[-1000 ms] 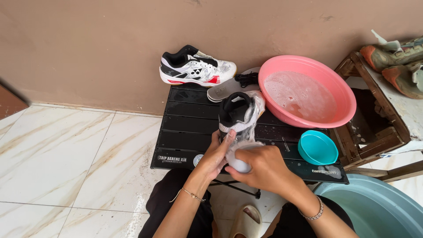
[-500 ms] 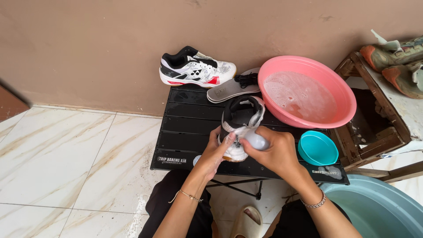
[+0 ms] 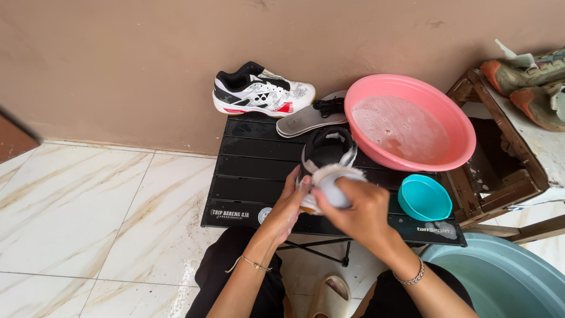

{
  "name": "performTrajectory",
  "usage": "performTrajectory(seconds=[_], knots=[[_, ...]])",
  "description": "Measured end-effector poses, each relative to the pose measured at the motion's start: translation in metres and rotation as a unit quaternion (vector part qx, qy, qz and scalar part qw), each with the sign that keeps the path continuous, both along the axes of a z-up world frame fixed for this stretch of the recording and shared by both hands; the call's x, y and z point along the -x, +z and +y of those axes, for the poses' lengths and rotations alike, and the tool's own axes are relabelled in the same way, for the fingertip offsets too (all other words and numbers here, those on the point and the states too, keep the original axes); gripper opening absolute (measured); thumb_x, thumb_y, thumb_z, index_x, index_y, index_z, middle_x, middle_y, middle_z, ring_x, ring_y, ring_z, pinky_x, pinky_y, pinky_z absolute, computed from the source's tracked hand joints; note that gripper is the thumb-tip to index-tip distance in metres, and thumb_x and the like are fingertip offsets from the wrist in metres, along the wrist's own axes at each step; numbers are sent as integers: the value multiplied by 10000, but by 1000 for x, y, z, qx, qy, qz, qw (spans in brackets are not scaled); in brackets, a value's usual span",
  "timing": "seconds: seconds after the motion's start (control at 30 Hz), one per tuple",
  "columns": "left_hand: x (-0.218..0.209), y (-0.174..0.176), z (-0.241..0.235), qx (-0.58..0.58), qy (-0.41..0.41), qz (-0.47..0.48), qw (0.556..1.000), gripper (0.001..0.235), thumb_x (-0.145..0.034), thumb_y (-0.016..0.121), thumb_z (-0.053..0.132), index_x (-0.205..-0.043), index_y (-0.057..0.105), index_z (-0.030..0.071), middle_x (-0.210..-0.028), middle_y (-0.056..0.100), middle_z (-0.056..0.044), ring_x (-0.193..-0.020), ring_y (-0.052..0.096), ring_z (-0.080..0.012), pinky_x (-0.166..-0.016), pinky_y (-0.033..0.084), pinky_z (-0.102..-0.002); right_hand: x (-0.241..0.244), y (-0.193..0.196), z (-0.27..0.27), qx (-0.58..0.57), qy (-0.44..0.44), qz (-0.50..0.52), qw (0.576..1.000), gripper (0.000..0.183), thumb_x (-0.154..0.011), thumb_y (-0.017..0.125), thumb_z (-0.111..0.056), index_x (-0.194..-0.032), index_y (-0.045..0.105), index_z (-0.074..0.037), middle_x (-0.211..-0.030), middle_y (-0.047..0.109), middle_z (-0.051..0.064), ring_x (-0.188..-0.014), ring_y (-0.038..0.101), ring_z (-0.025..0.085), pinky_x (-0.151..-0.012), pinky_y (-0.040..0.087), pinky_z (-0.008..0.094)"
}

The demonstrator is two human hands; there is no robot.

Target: The person scrubs a white and black athletic shoe with a brush and soapy water. They repeatedly dip the brush into a pink basin and scrub various parts of the shoe, including the upper, sides, and sole.

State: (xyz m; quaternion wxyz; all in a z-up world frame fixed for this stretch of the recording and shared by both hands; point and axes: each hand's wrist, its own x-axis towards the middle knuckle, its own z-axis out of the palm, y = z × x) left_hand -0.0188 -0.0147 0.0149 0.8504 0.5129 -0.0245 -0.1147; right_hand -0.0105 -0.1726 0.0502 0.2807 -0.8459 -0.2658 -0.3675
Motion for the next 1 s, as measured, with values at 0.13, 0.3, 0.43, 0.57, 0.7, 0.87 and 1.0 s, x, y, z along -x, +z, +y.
performTrajectory(seconds=[0.13,0.3,0.43,0.57,0.7,0.87,1.0], knots=[[-3,-8,11,-23,20,13,999,895,-978,544,514,-1612,90,76,-1596,40,-352,-1488,155,-522,-1143,303,-584,-1,8,0,-9,108,99,989,251,-709,846,-254,-643,648,-114,-458,608,115,-431,632,320,-448,498,348],[-2,3,3,-52,58,2,997,1092,-791,828,339,-1600,162,34,-1551,268,-338,-1454,303,-468,-1135,365,-506,-11,-5,-5,-55,8,60,997,304,-748,867,-334,-704,649,-126,-481,587,111,-486,642,311,-471,476,323],[-16,-40,7,-115,108,7,987,1120,-614,927,185,-1551,333,33,-1466,467,-283,-1396,452,-401,-1094,421,-460,-18,-11,-11,-71,52,155,984,293,-695,861,-292,-719,649,-92,-492,612,149,-488,642,362,-471,468,382],[-16,-35,7,-86,139,17,986,1085,-595,926,166,-1537,398,65,-1453,474,-294,-1392,448,-431,-1079,428,-489,-45,-16,-35,-57,-70,104,990,317,-734,876,-350,-791,693,-97,-554,618,185,-588,663,403,-511,476,395],[-12,-33,6,-148,133,9,980,1100,-585,913,264,-1524,388,31,-1390,490,-330,-1349,464,-501,-1075,411,-535,-60,-14,-58,-35,-181,-1,983,338,-750,933,-402,-859,728,-157,-626,654,148,-649,689,361,-589,516,361],[-15,-46,7,-221,145,1,964,1138,-555,927,375,-1513,402,54,-1341,519,-303,-1310,511,-483,-1066,436,-510,-92,5,-96,108,-313,23,943,415,-815,861,-494,-973,731,-133,-713,699,167,-727,715,395,-651,542,469],[-11,-43,8,-257,151,-23,954,1125,-557,918,404,-1496,420,36,-1305,544,-330,-1282,522,-514,-1045,447,-524,-147,-6,-133,203,-372,262,867,593,-744,757,-580,-1120,785,-123,-929,761,233,-913,731,455,-772,570,541]])
